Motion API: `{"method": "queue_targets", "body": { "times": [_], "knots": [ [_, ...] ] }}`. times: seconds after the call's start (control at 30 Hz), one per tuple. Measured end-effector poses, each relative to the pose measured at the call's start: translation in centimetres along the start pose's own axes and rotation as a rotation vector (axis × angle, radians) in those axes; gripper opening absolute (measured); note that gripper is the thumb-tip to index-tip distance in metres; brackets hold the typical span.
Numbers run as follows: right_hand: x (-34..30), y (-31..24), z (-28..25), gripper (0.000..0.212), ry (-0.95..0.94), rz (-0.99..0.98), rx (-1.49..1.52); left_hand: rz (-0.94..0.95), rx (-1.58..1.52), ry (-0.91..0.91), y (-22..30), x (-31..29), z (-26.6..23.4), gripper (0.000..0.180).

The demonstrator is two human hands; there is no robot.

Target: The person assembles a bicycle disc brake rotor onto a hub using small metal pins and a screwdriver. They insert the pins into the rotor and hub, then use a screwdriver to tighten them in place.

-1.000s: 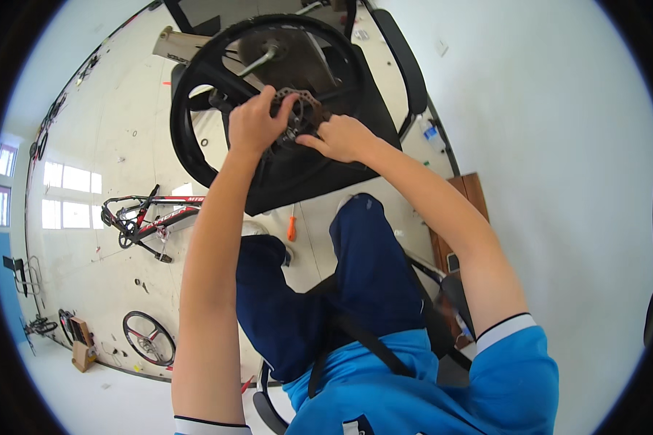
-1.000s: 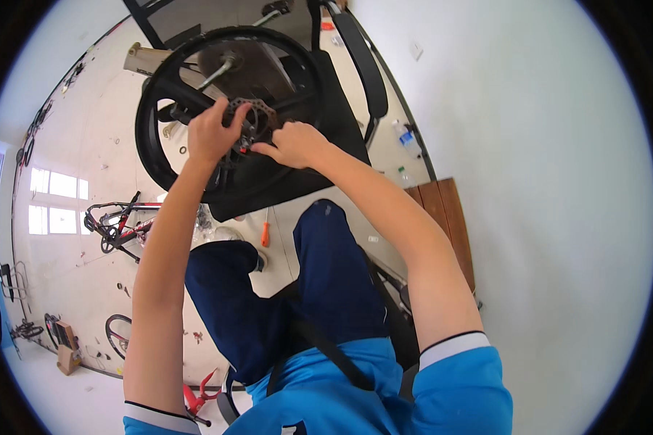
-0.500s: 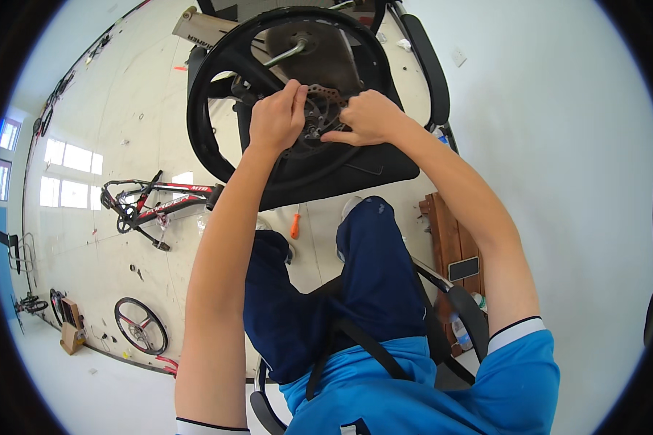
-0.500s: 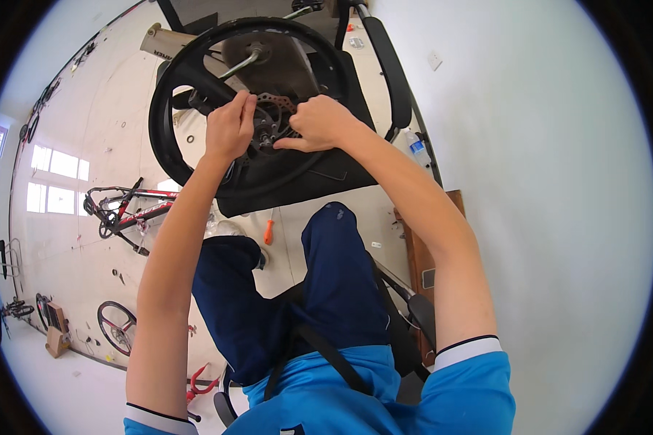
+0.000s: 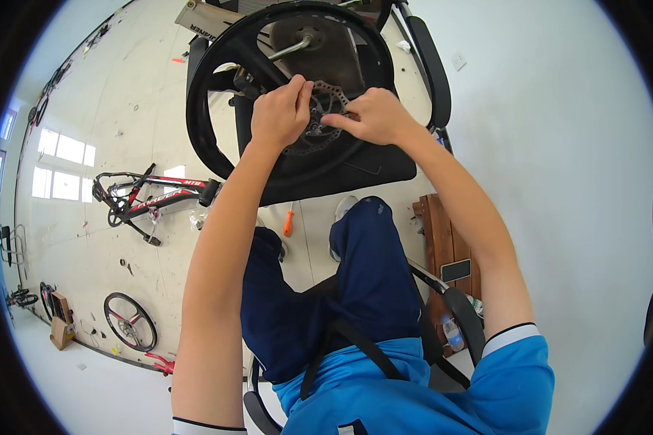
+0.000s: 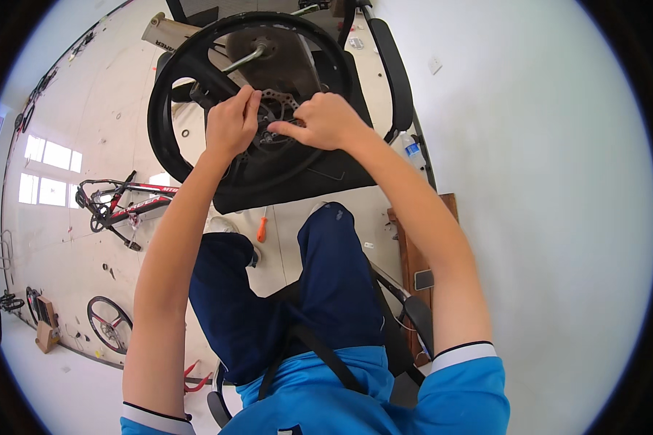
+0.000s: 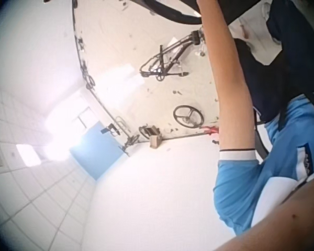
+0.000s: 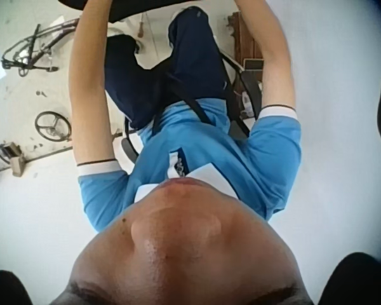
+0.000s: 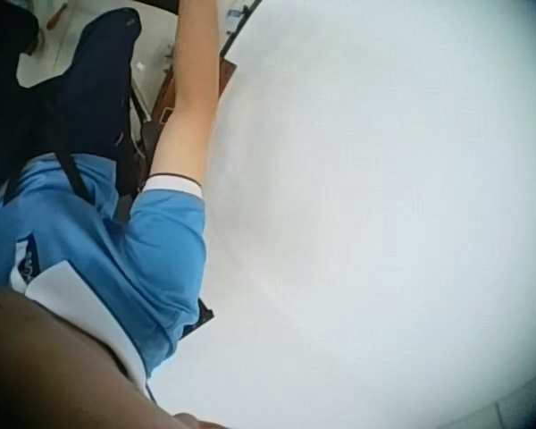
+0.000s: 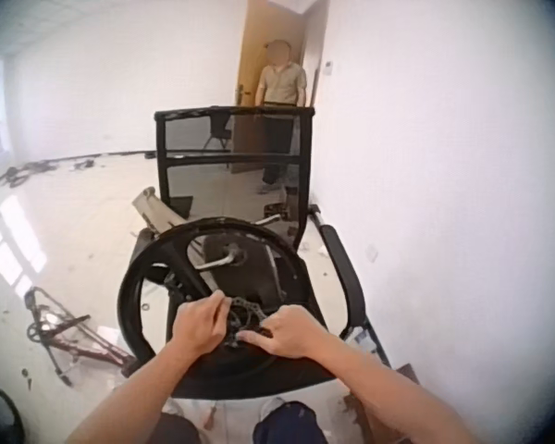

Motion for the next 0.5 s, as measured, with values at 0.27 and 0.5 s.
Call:
{"method": "queue_targets", "body": {
  "times": [0.27, 0.5],
  "knots": [
    [-0.1, 1.4, 2.1, 0.081, -0.103, 0.182, -0.03, 0.021, 0.0, 0.029, 0.0, 0.0, 0.0, 0.023],
    [-0.5, 1.3, 2.7, 0.073, 0.0, 0.112, 0.058, 0.025, -0.005, 0.034, 0.1, 0.1, 0.0, 0.023]
  ]
}}
Point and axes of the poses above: each hand's wrist, its own x-axis towards the middle knuckle, its own z-axis out of the palm, y = z × x, the point moved 7 cm from there along x, towards the middle knuckle, and after that the axes turned 1 degree about -y, right-handed, at the moved point
